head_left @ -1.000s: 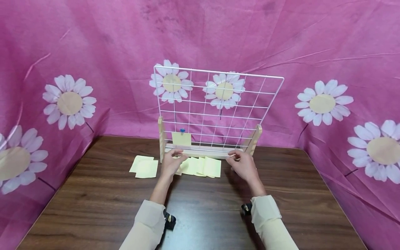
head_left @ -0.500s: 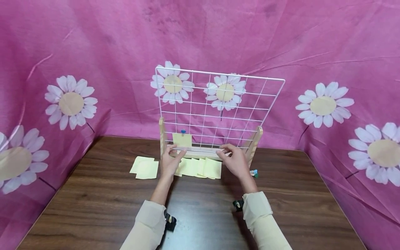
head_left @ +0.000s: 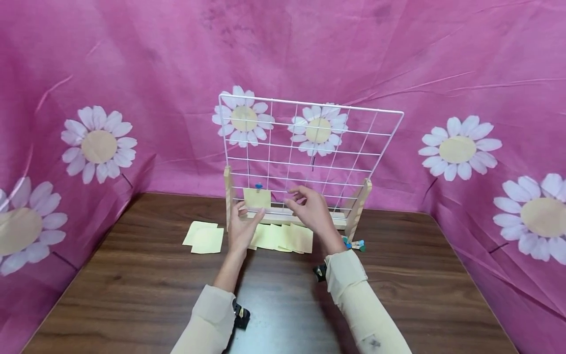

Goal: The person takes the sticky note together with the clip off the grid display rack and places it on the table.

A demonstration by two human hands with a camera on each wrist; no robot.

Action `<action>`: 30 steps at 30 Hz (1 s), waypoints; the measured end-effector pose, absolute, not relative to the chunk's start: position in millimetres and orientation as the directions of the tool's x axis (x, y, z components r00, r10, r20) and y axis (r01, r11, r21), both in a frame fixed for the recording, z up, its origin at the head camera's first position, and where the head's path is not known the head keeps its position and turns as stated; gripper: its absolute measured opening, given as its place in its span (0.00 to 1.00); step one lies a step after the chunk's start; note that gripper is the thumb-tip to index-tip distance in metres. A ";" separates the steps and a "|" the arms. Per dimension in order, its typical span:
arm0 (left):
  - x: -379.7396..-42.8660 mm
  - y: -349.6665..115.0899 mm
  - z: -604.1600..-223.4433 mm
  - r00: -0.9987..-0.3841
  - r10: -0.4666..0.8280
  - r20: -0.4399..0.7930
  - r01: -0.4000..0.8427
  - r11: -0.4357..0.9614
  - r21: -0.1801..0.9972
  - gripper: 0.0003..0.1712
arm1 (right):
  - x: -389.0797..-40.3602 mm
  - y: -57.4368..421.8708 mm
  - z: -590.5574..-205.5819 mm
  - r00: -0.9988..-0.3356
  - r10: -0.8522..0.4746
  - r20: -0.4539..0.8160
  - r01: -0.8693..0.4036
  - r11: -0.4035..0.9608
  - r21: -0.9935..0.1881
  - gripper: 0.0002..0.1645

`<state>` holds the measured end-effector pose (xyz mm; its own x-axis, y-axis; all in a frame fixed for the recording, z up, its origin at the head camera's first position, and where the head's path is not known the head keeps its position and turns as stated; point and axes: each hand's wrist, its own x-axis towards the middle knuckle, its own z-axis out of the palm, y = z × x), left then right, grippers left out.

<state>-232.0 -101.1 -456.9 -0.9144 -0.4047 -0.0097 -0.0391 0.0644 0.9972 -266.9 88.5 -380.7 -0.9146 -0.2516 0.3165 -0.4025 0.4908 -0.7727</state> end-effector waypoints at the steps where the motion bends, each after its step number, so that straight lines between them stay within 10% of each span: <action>1: -232.8 -100.2 -457.1 -0.916 -0.401 -0.007 -0.035 0.062 0.997 0.43 | -268.2 86.4 -379.1 -0.913 -0.258 0.316 -0.405 0.487 -0.774 0.16; 30: -244.9 -98.7 -452.3 -0.922 -0.385 -0.045 -0.035 -0.032 0.999 0.38 | -288.4 29.9 -373.0 -0.897 -0.325 0.301 -0.429 0.469 -0.772 0.16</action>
<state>-244.9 -98.7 -452.3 -0.9220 -0.3846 -0.0447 -0.0349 -0.0325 0.9989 -288.4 29.9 -373.0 -0.8966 -0.3246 0.3011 -0.4291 0.4691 -0.7719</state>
